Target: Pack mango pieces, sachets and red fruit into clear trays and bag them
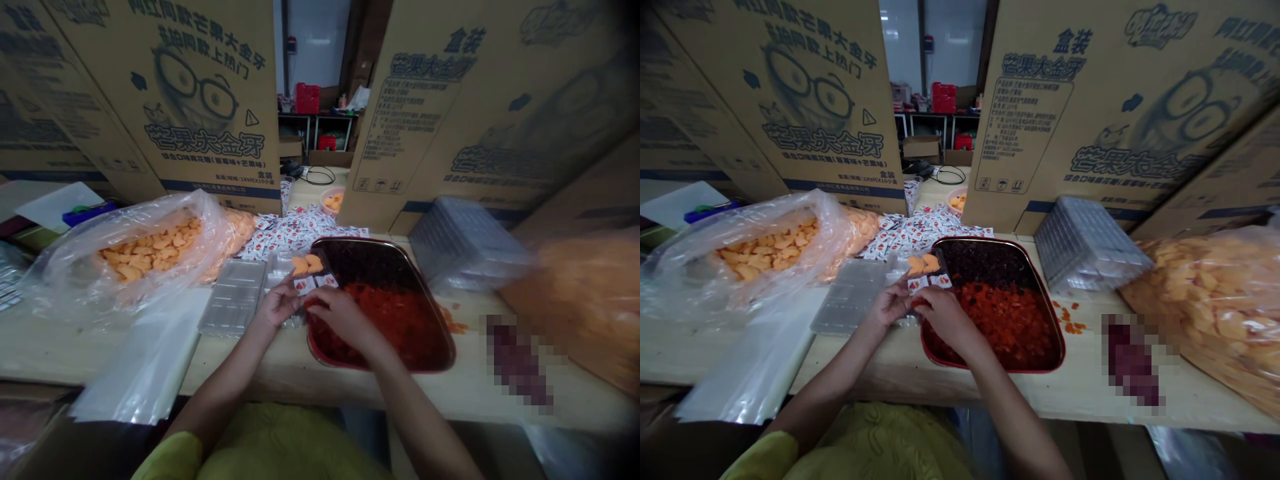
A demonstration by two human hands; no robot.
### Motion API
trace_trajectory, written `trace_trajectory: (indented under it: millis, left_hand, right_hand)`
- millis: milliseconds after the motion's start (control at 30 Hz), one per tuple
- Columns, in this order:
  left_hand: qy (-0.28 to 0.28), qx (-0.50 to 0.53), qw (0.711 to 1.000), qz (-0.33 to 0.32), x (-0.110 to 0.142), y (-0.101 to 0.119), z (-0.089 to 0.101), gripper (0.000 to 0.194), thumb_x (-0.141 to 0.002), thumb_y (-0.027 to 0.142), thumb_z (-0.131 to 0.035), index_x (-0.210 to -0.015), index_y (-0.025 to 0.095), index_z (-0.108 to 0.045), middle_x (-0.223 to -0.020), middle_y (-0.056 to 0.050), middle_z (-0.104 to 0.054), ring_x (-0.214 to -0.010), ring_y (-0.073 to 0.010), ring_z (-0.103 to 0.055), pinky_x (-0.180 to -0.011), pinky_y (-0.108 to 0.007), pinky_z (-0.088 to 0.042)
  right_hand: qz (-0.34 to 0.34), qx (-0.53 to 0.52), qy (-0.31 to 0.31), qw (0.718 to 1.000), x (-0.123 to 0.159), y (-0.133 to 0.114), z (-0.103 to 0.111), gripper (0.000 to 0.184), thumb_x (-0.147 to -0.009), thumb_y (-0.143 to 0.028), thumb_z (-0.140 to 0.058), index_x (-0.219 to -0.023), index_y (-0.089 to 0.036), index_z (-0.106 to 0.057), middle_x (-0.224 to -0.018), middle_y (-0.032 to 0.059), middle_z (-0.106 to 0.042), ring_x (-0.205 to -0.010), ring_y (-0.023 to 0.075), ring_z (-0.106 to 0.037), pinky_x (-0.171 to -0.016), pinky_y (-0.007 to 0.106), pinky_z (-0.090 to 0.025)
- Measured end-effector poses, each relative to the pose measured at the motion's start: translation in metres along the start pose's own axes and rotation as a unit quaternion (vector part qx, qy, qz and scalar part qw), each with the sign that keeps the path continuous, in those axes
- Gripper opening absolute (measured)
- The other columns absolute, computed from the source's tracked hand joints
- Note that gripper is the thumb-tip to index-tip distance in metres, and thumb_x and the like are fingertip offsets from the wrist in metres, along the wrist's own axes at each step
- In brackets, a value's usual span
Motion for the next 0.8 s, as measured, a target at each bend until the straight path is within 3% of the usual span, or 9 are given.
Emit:
trace_trajectory:
  millis: [133,233,400,533,667,800]
  left_hand:
    - [-0.009,0.004,1.000,0.004,0.001,0.000,-0.003,0.066,-0.056,-0.007,-0.045,-0.112,0.023,-0.060,-0.107,0.000,-0.066,-0.089,-0.0182,-0.064,-0.087,-0.036,-0.048]
    - [-0.014,0.010,1.000,0.007,0.002,0.001,-0.004,0.069,-0.056,-0.007,-0.045,-0.116,0.023,-0.057,-0.105,-0.001,-0.066,-0.089,-0.0188,-0.064,-0.089,-0.040,-0.048]
    - [-0.020,0.009,1.000,0.007,0.000,-0.001,-0.005,0.071,-0.056,-0.007,-0.045,-0.120,0.022,-0.056,-0.104,-0.002,-0.067,-0.090,-0.0183,-0.064,-0.083,-0.035,-0.051]
    - [-0.016,0.005,1.000,0.002,-0.001,-0.002,-0.005,0.072,-0.056,-0.007,-0.044,-0.121,0.022,-0.056,-0.106,-0.003,-0.067,-0.099,-0.0206,-0.063,-0.092,-0.041,-0.048]
    - [-0.030,0.001,0.999,-0.011,0.000,0.003,-0.006,0.069,-0.058,-0.007,-0.044,-0.120,0.020,-0.056,-0.113,-0.005,-0.065,-0.111,-0.0245,-0.057,-0.101,-0.050,-0.039]
    - [-0.029,0.011,0.999,-0.005,0.001,0.006,-0.007,0.066,-0.058,-0.009,-0.043,-0.116,0.018,-0.059,-0.109,-0.004,-0.067,-0.112,-0.0257,-0.057,-0.103,-0.054,-0.037]
  right_hand:
    - [0.007,0.018,-0.022,1.000,-0.003,-0.001,-0.006,0.023,-0.078,-0.001,-0.055,-0.090,-0.018,-0.063,-0.095,0.0039,-0.067,-0.088,0.0168,-0.060,-0.081,0.028,-0.043]
    - [-0.007,0.016,0.009,1.000,-0.001,0.005,0.000,0.019,-0.078,-0.003,-0.057,-0.090,-0.017,-0.063,-0.093,0.0036,-0.066,-0.085,0.0159,-0.059,-0.077,0.027,-0.043]
    - [0.000,0.010,0.027,1.000,0.003,0.003,0.004,0.014,-0.078,-0.004,-0.061,-0.082,-0.017,-0.064,-0.084,0.0017,-0.065,-0.078,0.0143,-0.059,-0.073,0.025,-0.043]
    - [0.000,0.020,0.067,0.998,0.004,0.003,0.019,0.014,-0.079,-0.004,-0.060,-0.079,-0.018,-0.065,-0.082,0.0018,-0.064,-0.078,0.0144,-0.059,-0.073,0.025,-0.043]
    - [-0.051,0.070,0.136,0.987,0.020,0.029,0.046,0.014,-0.079,-0.006,-0.058,-0.083,-0.018,-0.065,-0.085,0.0041,-0.064,-0.081,0.0165,-0.059,-0.076,0.027,-0.044]
    - [-0.069,0.102,0.178,0.976,0.051,0.065,0.073,0.018,-0.083,-0.022,-0.057,-0.099,-0.019,-0.064,-0.100,0.0072,-0.065,-0.094,0.0209,-0.058,-0.087,0.034,-0.043]
Point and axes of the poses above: each hand's wrist, its own x-axis away from the middle knuckle, its own z-axis out of the back of the hand, y = z × x, the point moved 8 cm from there along -x, towards the middle knuckle
